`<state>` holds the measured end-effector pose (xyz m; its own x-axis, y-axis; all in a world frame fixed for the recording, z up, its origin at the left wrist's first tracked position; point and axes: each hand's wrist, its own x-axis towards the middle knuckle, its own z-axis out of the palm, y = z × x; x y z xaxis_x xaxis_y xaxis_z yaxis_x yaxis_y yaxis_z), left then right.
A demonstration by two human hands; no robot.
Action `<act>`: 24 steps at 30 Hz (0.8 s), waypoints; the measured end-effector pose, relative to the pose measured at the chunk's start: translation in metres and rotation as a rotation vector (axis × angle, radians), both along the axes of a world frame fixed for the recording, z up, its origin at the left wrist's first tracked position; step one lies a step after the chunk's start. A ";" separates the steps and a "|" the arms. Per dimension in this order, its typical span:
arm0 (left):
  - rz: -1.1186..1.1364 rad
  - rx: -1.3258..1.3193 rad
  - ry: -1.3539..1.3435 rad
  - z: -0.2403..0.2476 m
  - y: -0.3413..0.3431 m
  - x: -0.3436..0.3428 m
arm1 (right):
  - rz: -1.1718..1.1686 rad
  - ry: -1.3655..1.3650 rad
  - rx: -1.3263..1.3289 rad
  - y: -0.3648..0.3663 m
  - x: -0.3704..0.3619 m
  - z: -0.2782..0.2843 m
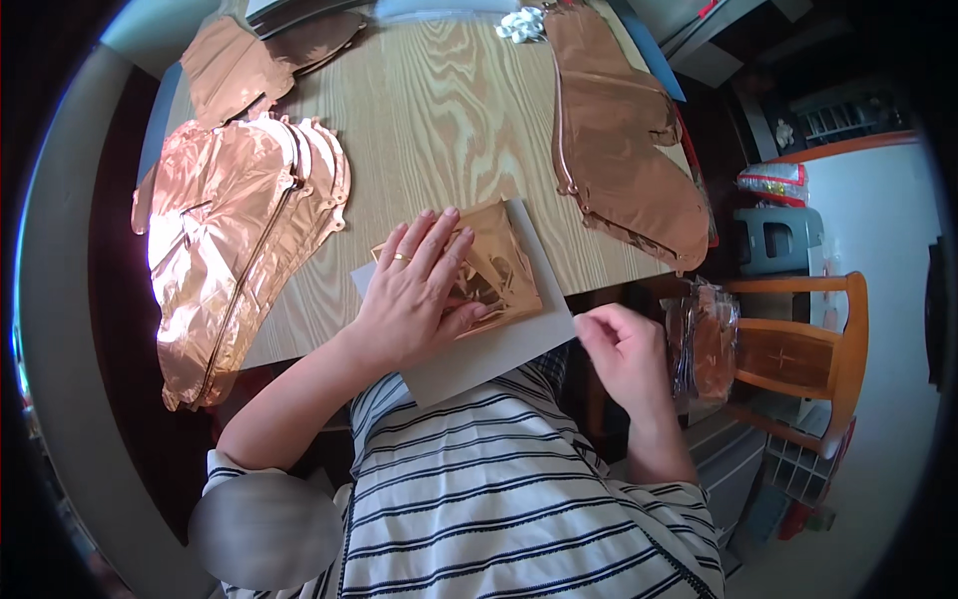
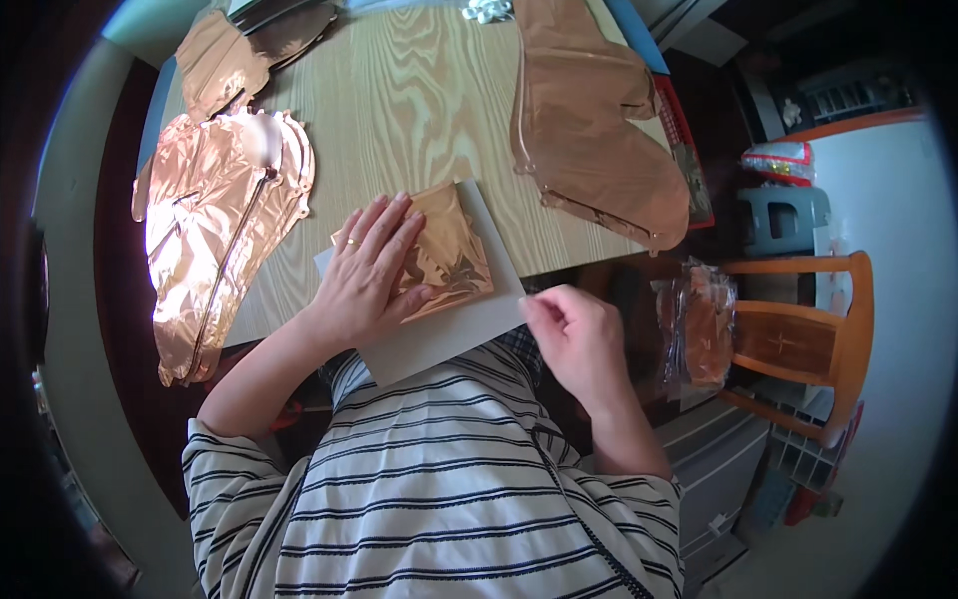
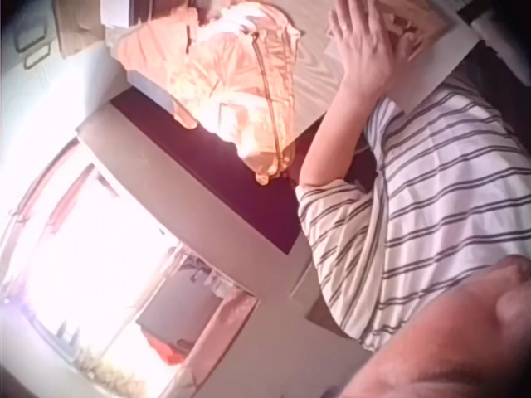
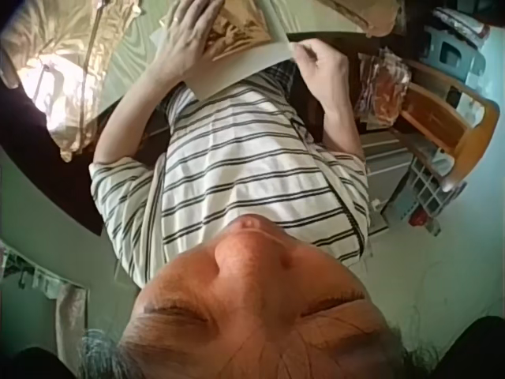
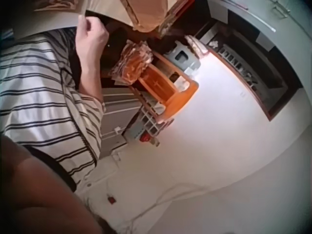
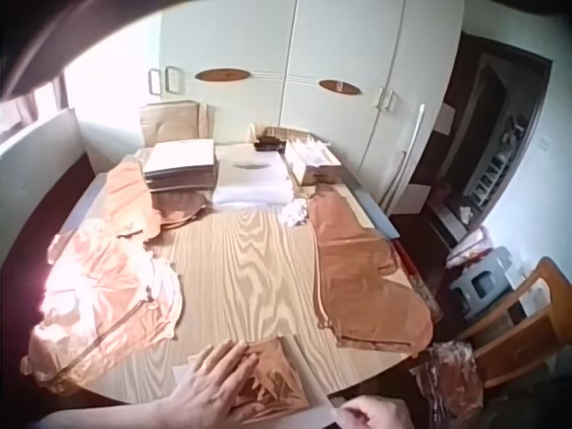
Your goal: Folding a metallic balloon and placing it on a cardboard backing for packaging.
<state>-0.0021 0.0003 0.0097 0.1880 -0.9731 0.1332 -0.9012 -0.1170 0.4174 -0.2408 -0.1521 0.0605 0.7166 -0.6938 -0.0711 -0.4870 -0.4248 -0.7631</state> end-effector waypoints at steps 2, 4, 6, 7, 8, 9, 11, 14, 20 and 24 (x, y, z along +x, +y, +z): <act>-0.008 -0.031 -0.004 0.000 -0.001 -0.001 | -0.055 -0.060 0.413 0.008 0.002 -0.011; -0.010 -0.059 0.007 0.001 -0.002 0.001 | -0.032 -0.029 0.489 0.009 0.010 -0.015; 0.003 -0.093 0.018 0.003 -0.003 0.002 | -0.060 0.002 0.676 0.000 0.018 -0.014; 0.003 -0.098 0.028 0.002 -0.003 0.004 | -0.072 0.018 0.769 -0.004 0.022 -0.013; 0.004 -0.102 0.039 0.001 -0.003 0.006 | -0.091 0.017 0.837 -0.006 0.024 -0.015; 0.009 -0.116 0.044 0.000 -0.003 0.007 | -0.106 0.021 0.903 -0.008 0.027 -0.017; 0.022 -0.132 0.037 -0.002 -0.003 0.005 | -0.110 0.034 0.984 -0.010 0.034 -0.018; 0.041 -0.153 0.041 -0.003 -0.004 0.004 | -0.027 0.042 0.884 -0.006 0.044 -0.022; 0.035 -0.204 0.090 -0.003 -0.001 0.008 | 0.002 0.173 0.759 -0.011 0.052 -0.019; 0.044 -0.172 0.079 -0.003 -0.001 0.010 | 0.029 0.202 0.794 -0.023 0.050 -0.021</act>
